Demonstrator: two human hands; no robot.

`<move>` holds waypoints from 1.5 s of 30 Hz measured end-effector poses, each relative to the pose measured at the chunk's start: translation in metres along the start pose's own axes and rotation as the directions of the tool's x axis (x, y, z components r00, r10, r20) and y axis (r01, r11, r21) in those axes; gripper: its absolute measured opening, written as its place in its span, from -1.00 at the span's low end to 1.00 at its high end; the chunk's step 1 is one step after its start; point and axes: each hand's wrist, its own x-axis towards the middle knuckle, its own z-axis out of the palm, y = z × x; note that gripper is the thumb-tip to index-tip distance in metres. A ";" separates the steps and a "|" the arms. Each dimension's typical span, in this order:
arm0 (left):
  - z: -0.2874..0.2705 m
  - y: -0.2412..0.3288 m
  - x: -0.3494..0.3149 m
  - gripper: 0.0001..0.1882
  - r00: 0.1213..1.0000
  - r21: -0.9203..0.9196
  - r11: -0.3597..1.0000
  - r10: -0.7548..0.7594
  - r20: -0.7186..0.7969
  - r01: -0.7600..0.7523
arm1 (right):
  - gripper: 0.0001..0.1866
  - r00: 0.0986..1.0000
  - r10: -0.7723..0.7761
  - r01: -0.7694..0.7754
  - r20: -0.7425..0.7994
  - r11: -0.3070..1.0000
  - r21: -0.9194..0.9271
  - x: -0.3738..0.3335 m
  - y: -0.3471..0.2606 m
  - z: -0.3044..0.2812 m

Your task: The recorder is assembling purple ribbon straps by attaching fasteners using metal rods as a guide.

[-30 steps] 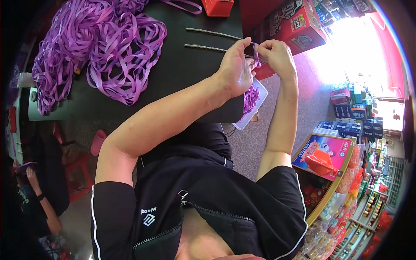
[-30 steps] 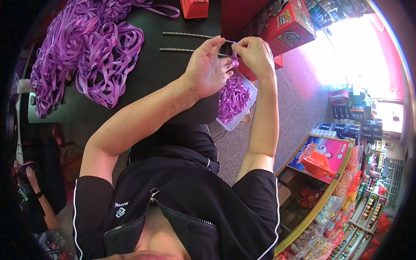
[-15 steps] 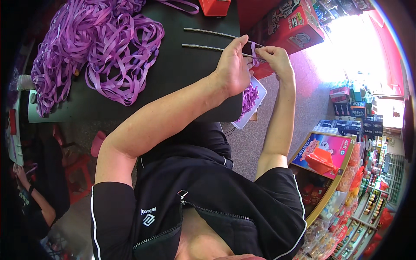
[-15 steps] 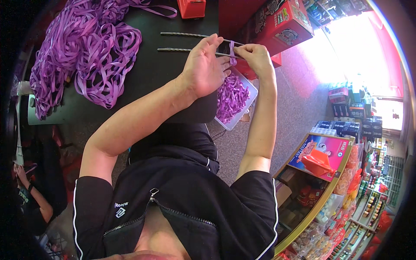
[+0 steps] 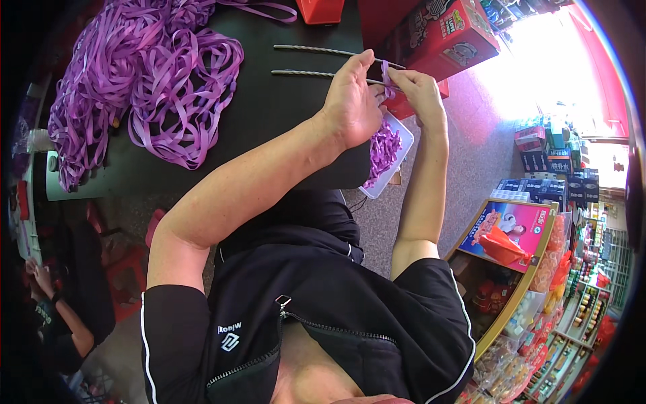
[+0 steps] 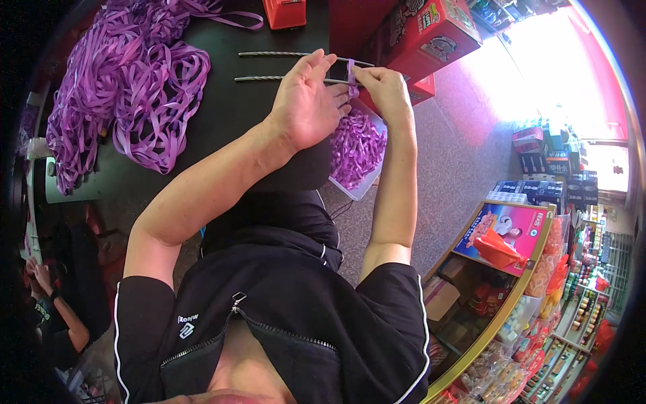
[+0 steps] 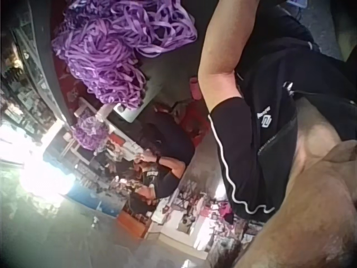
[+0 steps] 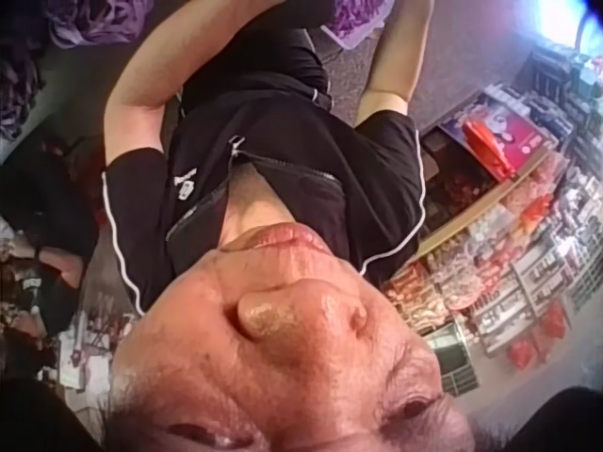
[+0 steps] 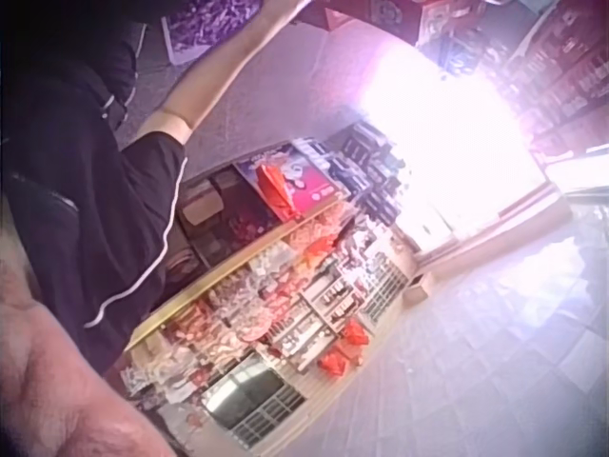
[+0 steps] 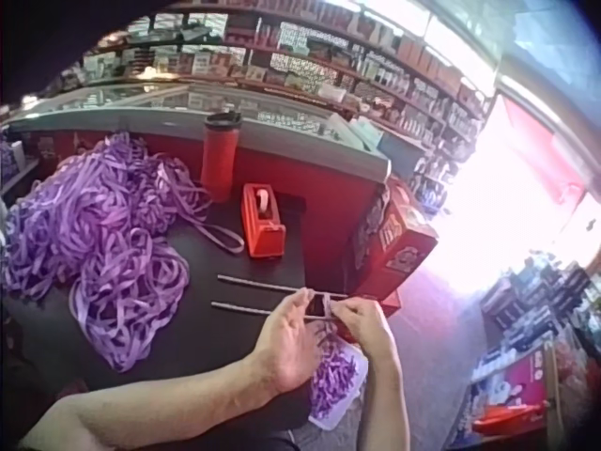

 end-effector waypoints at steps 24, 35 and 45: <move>0.017 0.032 -0.116 -0.67 0.952 0.964 0.028 0.165 0.258 -0.266 | -0.60 0.877 0.110 -0.385 0.467 0.741 0.549 0.033 0.010 -0.007; -0.025 0.032 -0.132 -0.75 0.888 0.960 -0.081 0.365 0.280 -0.269 | -0.62 0.891 0.153 -0.363 0.428 0.806 0.468 0.035 0.002 -0.012; -0.026 0.036 -0.128 -0.73 0.898 0.938 -0.056 0.278 0.343 -0.341 | -0.64 0.923 0.374 -0.293 -0.087 0.832 0.471 -0.014 0.077 -0.104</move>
